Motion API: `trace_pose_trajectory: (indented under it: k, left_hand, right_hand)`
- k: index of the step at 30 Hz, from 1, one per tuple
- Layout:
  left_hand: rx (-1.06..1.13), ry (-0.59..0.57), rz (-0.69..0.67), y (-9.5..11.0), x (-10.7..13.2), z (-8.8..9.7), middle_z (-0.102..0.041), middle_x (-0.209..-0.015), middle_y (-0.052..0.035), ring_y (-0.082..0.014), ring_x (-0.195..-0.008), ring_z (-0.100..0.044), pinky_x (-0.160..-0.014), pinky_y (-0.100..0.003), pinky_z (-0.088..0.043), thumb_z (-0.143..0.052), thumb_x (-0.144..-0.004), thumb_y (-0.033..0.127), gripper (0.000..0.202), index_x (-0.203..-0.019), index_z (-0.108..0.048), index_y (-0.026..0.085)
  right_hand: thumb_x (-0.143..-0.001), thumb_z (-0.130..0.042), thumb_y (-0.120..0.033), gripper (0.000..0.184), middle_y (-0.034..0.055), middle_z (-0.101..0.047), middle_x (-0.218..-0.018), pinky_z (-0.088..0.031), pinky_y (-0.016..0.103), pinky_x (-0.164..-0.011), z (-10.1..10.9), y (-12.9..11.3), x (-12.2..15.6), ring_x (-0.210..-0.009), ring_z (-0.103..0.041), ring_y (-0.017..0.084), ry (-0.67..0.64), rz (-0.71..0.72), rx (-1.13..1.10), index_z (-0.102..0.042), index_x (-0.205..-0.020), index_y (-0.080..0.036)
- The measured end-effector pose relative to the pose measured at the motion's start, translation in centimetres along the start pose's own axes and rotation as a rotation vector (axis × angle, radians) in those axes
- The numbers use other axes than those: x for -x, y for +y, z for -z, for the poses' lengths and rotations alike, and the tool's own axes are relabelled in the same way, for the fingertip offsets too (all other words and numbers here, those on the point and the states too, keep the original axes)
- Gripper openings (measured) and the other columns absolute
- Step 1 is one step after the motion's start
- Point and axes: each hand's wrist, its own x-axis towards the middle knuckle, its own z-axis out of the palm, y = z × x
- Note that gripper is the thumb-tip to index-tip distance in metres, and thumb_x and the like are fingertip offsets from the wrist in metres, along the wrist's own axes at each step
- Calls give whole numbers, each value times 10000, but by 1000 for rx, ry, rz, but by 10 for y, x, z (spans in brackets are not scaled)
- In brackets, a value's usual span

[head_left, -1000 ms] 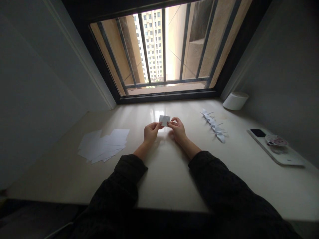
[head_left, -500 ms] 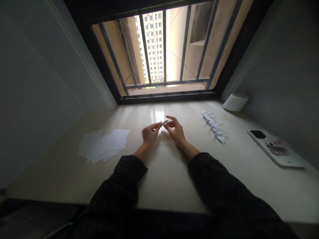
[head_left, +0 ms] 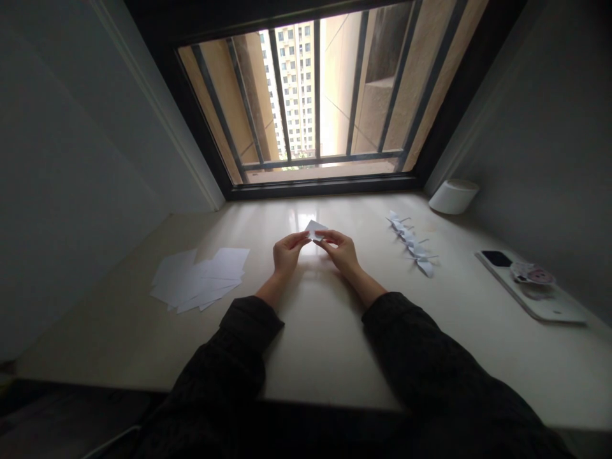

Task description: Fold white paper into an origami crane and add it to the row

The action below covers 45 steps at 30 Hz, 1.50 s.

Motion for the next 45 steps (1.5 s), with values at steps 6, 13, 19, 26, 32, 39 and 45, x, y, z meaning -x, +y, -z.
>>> trace_pose_trajectory:
  k: [6,13,19,26,32,39,45]
  left_hand:
    - [4,23,21,6,2,-1,-731,-932,-86,-220,-883,-673,-814,-359,-516,-772,-636,322,276,-878,-742,193]
    - [43,56,96,10,1,-4,-736,-881,-93,-192,-777,-676,-673,-295,-499,-773,-625,307,302,-901,-740,189]
    - [102,94,133,10,3,-6,-738,-872,-90,-180,-770,-671,-684,-293,-493,-780,-612,292,316,-910,-739,196]
    - [144,117,180,11,4,-8,-739,-863,-81,-177,-769,-671,-743,-330,-505,-789,-599,291,310,-889,-740,192]
    - [163,107,186,12,5,-10,-738,-871,-87,-176,-774,-673,-775,-346,-508,-793,-602,299,331,-908,-736,185]
    - [139,134,129,14,6,-12,-739,-861,-82,-166,-756,-666,-762,-337,-510,-789,-616,305,313,-900,-738,184]
    - [150,145,139,14,7,-12,-738,-869,-80,-169,-770,-666,-782,-345,-510,-791,-615,311,335,-921,-735,184]
  right_hand:
    - [-679,-726,-446,245,34,-738,-842,-503,353,-791,-1,-5,1,-810,-670,211,18,-32,-53,-743,-822,-248]
    - [-676,-725,-444,229,24,-738,-787,-518,331,-748,-3,-8,2,-772,-676,200,39,-93,-179,-737,-767,-235]
    - [-579,-793,-410,273,46,-746,-816,-532,365,-794,-5,-13,3,-825,-685,224,120,-199,-298,-739,-762,-213]
    - [-564,-797,-365,226,38,-743,-788,-517,379,-819,-7,-12,3,-819,-683,212,148,-231,-375,-728,-720,-217]
    - [-566,-791,-373,246,53,-743,-807,-514,366,-786,-8,-12,3,-833,-676,214,167,-253,-362,-726,-740,-212]
    - [-534,-816,-354,270,59,-737,-743,-511,374,-758,-8,-13,3,-756,-682,214,215,-244,-379,-719,-728,-193]
    - [-537,-815,-373,306,62,-736,-747,-511,378,-769,-6,-9,2,-740,-680,211,208,-267,-352,-719,-759,-186]
